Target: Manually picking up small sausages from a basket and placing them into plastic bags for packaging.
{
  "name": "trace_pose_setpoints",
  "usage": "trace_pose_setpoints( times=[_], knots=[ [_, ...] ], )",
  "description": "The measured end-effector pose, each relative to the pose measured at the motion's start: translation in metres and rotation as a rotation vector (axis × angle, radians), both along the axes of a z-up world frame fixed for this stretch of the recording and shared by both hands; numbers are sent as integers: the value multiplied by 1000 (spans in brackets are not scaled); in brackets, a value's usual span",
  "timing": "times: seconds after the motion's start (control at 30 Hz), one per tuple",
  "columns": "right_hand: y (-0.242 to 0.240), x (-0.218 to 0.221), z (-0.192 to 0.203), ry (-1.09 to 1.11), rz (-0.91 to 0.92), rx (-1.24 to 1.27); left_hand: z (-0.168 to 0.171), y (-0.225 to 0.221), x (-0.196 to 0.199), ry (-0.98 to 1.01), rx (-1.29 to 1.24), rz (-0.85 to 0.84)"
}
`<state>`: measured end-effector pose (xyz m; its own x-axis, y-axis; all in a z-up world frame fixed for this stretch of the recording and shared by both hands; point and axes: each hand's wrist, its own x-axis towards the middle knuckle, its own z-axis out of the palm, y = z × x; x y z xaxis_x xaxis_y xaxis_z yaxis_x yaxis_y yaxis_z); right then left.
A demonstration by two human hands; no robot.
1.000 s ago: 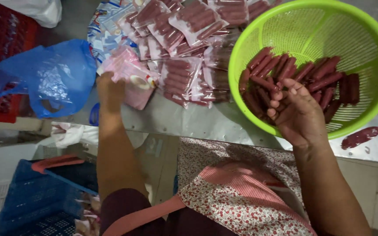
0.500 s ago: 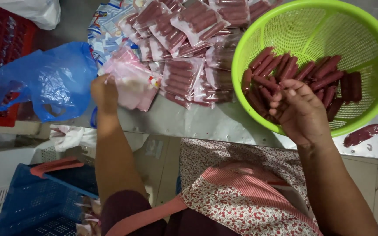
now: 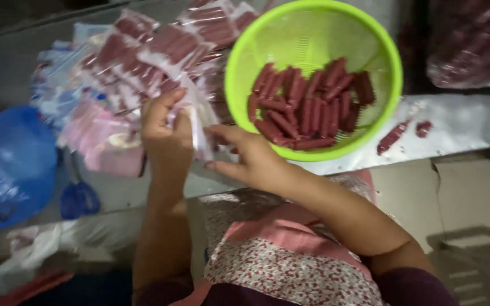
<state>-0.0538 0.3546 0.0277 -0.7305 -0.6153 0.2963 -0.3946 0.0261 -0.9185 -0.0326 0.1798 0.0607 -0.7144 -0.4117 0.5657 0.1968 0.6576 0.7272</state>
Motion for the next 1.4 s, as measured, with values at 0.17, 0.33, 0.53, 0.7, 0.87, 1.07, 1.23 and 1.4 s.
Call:
trace_pose_setpoints(
  times=[0.17, 0.33, 0.53, 0.7, 0.87, 1.07, 1.23, 1.4],
  knots=[
    [18, -8, -7, -63, -117, -19, -13, 45, -25, 20, 247, -291],
    [51, -17, -5, -102, -216, -54, 2, 76, -31, -60, 587, -553],
    [89, -49, -27, -340, -435, -314, -4, 83, -56, -108, 523, -681],
    [116, -71, 23, -241, -567, -392, 10, 113, -85, -144, 89, -734],
    [137, -101, 31, -269, -448, -490, 70, 142, -103, -526, 29, -758],
    [165, -108, 39, -417, -188, -505, 84, 151, -118, -553, 82, -809],
    [170, -110, 24, -516, -234, -534, 60, 147, -131, -370, 170, -855],
    [169, -116, 18, -309, -349, -565, 63, 160, -130, -409, 97, -879]
  ],
)
